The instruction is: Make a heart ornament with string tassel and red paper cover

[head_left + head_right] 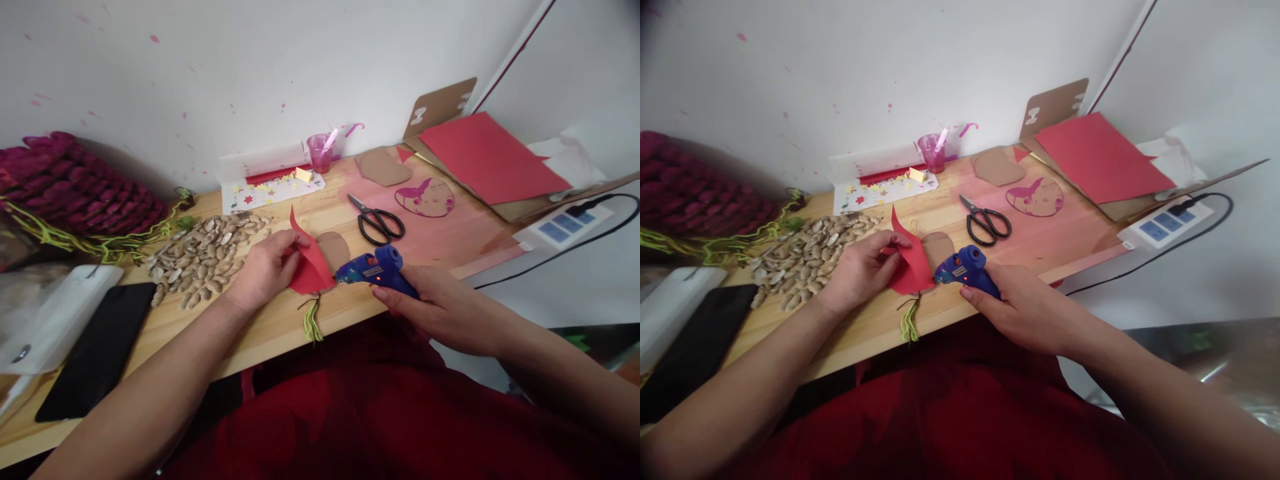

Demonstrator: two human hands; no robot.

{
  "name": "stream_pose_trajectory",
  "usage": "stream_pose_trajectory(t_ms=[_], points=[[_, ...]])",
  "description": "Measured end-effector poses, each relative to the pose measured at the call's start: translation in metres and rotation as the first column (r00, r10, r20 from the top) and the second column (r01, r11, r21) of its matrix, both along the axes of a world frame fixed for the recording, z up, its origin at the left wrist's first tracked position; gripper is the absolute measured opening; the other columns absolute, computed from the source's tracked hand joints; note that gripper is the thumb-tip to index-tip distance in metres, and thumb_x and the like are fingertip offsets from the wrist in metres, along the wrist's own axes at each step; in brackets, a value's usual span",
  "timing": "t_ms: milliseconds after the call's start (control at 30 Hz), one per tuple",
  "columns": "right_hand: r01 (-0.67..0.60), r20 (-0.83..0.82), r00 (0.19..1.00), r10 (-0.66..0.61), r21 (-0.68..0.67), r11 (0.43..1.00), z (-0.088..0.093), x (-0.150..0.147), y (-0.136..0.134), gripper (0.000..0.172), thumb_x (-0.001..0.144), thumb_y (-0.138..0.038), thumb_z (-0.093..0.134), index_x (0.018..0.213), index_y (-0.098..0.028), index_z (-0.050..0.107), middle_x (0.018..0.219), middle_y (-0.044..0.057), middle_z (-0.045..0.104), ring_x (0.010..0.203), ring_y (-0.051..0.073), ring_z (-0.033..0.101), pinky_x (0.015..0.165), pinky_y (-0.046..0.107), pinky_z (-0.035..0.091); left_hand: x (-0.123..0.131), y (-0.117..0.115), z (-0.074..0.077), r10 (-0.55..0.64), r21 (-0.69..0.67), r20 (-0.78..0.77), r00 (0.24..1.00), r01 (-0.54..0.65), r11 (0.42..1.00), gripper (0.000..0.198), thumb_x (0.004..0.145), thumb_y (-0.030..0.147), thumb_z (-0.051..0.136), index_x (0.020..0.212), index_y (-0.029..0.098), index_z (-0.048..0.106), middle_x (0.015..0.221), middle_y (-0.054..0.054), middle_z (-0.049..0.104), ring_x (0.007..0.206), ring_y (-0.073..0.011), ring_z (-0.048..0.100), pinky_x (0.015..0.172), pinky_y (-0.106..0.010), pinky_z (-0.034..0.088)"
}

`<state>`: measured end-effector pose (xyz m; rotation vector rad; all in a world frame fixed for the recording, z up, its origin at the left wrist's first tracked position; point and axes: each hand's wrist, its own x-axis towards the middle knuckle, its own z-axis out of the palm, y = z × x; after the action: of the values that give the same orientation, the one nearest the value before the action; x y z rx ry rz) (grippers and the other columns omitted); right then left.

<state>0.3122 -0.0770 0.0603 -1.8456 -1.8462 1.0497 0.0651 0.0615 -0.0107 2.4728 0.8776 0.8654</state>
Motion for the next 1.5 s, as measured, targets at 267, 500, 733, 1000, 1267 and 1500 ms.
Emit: stream_pose_trajectory(t_ms=[267,500,733,1000,1267,1500], points=[[-0.004,-0.013,1.000,0.004,-0.034,0.999,0.002,0.001,-0.007,0.038,0.097,-0.052,0.049,0.074,-0.022,0.053,0.062,0.004,0.063,0.058,0.018,0.058,0.053,0.030,0.039,0.000,-0.003,-0.001,-0.027,0.036,-0.025,0.999,0.028,0.999,0.021,0.089,0.011,0.056,0.108,0.018,0.062,0.104,-0.006,0.071,0.092,-0.0174,0.070,0.087,-0.032,0.058],[0.007,-0.054,0.999,-0.008,-0.028,1.000,-0.001,0.001,-0.011,0.038,0.097,-0.051,0.050,0.073,-0.022,0.053,0.061,0.002,0.062,0.055,0.017,0.057,0.051,0.029,0.039,0.003,-0.009,0.002,-0.019,0.089,-0.127,0.992,0.031,0.996,0.034,0.089,0.015,0.063,0.122,0.019,0.059,0.117,-0.008,0.069,0.106,-0.0212,0.068,0.095,-0.036,0.056],[0.028,-0.313,0.944,-0.102,-0.233,0.972,-0.008,0.021,-0.019,0.043,0.095,-0.059,0.054,0.079,-0.019,0.058,0.058,-0.001,0.059,0.043,0.011,0.052,0.041,0.023,0.037,0.003,-0.012,-0.002,-0.027,0.107,-0.165,0.986,0.045,0.993,0.070,0.092,0.022,0.065,0.154,0.019,0.032,0.127,-0.013,0.067,0.110,-0.0221,0.068,0.097,-0.039,0.057],[0.090,-0.799,0.513,-0.313,-0.313,0.946,-0.036,0.043,-0.024,0.037,0.093,-0.055,0.060,0.096,-0.018,0.062,0.072,0.000,0.066,0.032,0.004,0.042,0.029,0.018,0.019,0.006,-0.012,-0.012,-0.099,0.276,-0.276,0.956,0.178,0.945,0.038,0.101,0.024,0.051,0.135,0.012,0.059,0.139,-0.015,0.063,0.121,-0.0263,0.062,0.108,-0.048,0.050],[0.082,-0.885,0.314,-0.342,-0.334,0.939,-0.047,0.037,-0.012,0.032,0.093,-0.051,0.059,0.095,-0.019,0.062,0.067,-0.002,0.062,0.031,0.003,0.040,0.030,0.017,0.019,0.008,-0.017,-0.017,-0.098,0.254,-0.448,0.888,0.232,0.939,0.049,0.104,0.026,0.042,0.149,0.007,0.043,0.151,-0.018,0.051,0.134,-0.0292,0.051,0.112,-0.051,0.042],[0.048,-0.911,0.244,-0.334,-0.332,0.942,-0.056,0.037,-0.006,0.030,0.092,-0.048,0.062,0.095,-0.018,0.066,0.067,-0.001,0.061,0.030,0.003,0.041,0.031,0.017,0.017,0.019,-0.027,0.004,-0.069,0.199,-0.552,0.831,0.211,0.957,0.048,0.105,0.027,0.039,0.143,0.000,0.049,0.150,-0.021,0.052,0.134,-0.0318,0.049,0.115,-0.051,0.038]])
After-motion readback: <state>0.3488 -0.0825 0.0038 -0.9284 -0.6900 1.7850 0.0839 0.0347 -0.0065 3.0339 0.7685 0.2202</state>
